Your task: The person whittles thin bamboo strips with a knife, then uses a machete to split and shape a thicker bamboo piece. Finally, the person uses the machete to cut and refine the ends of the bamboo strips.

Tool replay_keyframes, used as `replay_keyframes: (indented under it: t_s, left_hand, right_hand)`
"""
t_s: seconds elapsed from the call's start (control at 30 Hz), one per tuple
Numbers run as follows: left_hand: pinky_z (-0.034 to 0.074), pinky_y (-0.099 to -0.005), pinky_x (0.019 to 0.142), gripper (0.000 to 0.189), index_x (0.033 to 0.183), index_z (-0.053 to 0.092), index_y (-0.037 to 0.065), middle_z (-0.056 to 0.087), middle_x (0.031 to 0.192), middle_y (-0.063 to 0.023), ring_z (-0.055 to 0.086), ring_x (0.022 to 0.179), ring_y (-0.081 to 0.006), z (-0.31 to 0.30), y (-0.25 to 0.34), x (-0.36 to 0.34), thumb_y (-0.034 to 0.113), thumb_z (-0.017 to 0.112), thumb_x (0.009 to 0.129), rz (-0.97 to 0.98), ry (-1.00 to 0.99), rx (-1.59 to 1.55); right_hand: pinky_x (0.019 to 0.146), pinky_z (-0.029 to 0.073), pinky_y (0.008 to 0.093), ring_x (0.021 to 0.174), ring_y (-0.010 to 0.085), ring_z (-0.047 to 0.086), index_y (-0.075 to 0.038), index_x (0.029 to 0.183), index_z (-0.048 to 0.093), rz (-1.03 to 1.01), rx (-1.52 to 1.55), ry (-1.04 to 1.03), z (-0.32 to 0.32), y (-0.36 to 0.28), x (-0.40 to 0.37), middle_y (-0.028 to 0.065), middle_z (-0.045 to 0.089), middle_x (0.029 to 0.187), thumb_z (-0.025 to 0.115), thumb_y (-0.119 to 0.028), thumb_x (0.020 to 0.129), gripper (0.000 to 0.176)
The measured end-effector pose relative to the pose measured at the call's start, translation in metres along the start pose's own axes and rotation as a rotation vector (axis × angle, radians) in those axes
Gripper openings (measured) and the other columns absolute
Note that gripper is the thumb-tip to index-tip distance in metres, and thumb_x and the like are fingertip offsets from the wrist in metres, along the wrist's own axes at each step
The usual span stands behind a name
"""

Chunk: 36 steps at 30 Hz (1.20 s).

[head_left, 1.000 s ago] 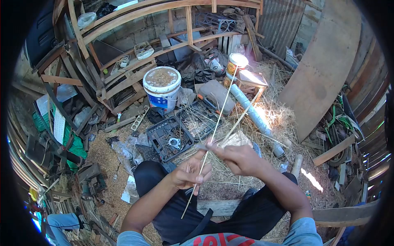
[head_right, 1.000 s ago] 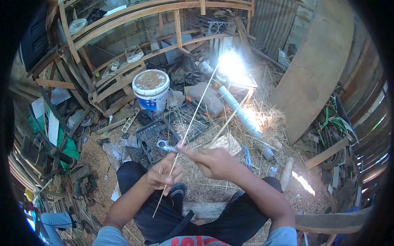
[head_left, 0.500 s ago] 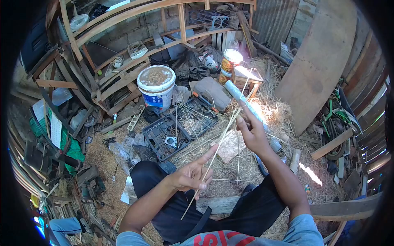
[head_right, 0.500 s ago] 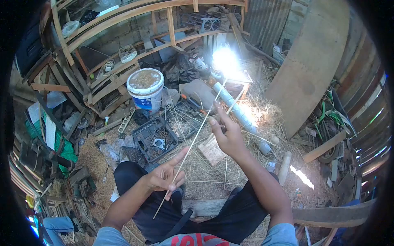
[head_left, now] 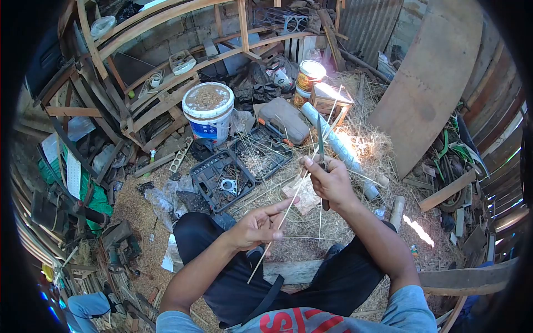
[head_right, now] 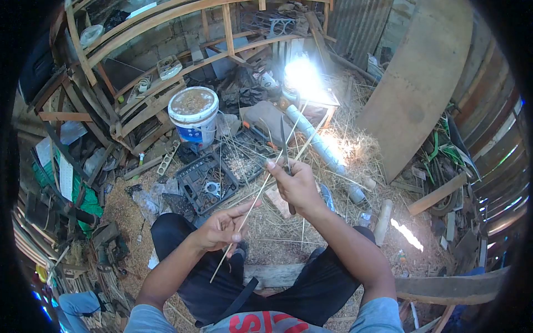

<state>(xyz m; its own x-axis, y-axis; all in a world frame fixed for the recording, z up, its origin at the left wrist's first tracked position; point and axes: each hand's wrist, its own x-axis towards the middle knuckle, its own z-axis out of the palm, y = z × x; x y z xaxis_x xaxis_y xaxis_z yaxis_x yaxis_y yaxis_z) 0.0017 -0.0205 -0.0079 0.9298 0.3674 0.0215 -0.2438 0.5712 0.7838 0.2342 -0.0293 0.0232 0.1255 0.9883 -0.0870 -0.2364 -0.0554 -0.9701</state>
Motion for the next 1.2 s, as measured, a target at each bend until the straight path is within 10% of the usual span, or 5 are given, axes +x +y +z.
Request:
replay_keyframes:
  t_s: [0.33, 1.2]
  left_hand:
    - [0.054, -0.0226, 0.053, 0.051, 0.139, 0.046, -0.007, 0.060, 0.084, -0.0033, 0.062, 0.071, -0.0092, -0.009, -0.009, 0.004, 0.012, 0.063, 0.094, 0.033, 0.186, 0.148]
    - [0.052, -0.0224, 0.055, 0.022, 0.110, 0.063, -0.003, 0.065, 0.082, -0.0066, 0.063, 0.069, -0.0114, -0.007, -0.008, 0.007, 0.009, 0.064, 0.091, 0.032, 0.310, 0.056]
  right_hand:
    - [0.035, 0.021, 0.0199, 0.039, 0.0010, 0.032, -0.001, 0.113, 0.063, -0.049, 0.035, 0.067, -0.025, -0.011, 0.012, -0.0060, 0.048, 0.058, 0.060, -0.026, 0.099, 0.029]
    - [0.035, 0.027, 0.0190, 0.040, 0.0014, 0.036, 0.002, 0.132, 0.053, -0.019, 0.000, -0.225, 0.015, 0.002, -0.011, 0.0106, 0.069, 0.083, 0.053, -0.019, 0.102, 0.036]
